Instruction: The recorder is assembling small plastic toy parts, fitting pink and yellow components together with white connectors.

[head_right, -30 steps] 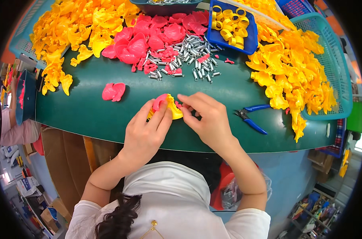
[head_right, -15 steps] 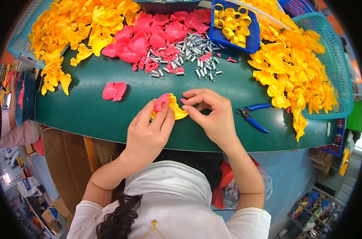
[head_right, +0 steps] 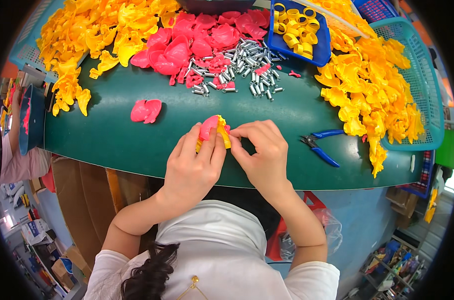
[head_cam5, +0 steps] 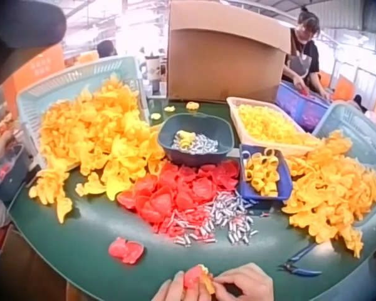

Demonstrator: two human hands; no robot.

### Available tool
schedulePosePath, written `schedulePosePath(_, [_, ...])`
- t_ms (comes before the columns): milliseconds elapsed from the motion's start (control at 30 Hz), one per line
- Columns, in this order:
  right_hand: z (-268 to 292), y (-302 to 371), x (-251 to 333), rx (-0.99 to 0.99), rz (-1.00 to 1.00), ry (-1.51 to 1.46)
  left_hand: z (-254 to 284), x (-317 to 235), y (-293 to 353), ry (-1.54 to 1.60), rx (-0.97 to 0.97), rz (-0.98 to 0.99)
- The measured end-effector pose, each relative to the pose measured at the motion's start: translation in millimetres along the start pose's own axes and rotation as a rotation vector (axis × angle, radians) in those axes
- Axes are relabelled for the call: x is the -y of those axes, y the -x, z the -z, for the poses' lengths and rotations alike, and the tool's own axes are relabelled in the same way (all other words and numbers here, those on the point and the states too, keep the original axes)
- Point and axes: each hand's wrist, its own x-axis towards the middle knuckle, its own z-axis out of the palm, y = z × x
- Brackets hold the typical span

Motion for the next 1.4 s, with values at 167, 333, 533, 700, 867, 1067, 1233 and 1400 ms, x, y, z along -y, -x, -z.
schedulePosePath(167, [2.6,-2.9,11.0,0.047,0.049,0.146,1.3,-3.3,0.5,-0.021,0.030,-0.019])
schedulePosePath(333, [0.8,-5.0,2.0,-0.002,0.121,0.142,6.0,-6.7,-3.8,-0.036,0.078,0.001])
schedulePosePath(533, [-2.1,4.4,-2.8,0.040,0.144,0.107,2.9,-6.8,-1.8,-0.077,0.044,0.010])
schedulePosePath(700, [-3.5,2.7,-10.9,0.042,0.141,0.058,4.9,-7.1,-1.9,-0.045,0.053,0.009])
schedulePosePath(867, [-2.0,0.1,-3.9,0.069,0.118,0.064,0.2,-5.1,-0.4,-0.064,0.023,-0.041])
schedulePosePath(1067, [0.5,3.9,5.7,0.056,-0.044,0.057,2.3,-4.8,-1.9,-0.017,0.022,-0.033])
schedulePosePath(1233, [-4.0,5.0,6.2,0.018,-0.105,0.001,2.1,-3.7,-3.4,-0.026,0.010,-0.038])
schedulePosePath(1400, [-5.7,1.8,6.0,0.046,-0.167,-0.038,2.8,-3.4,-2.0,-0.041,0.030,-0.039])
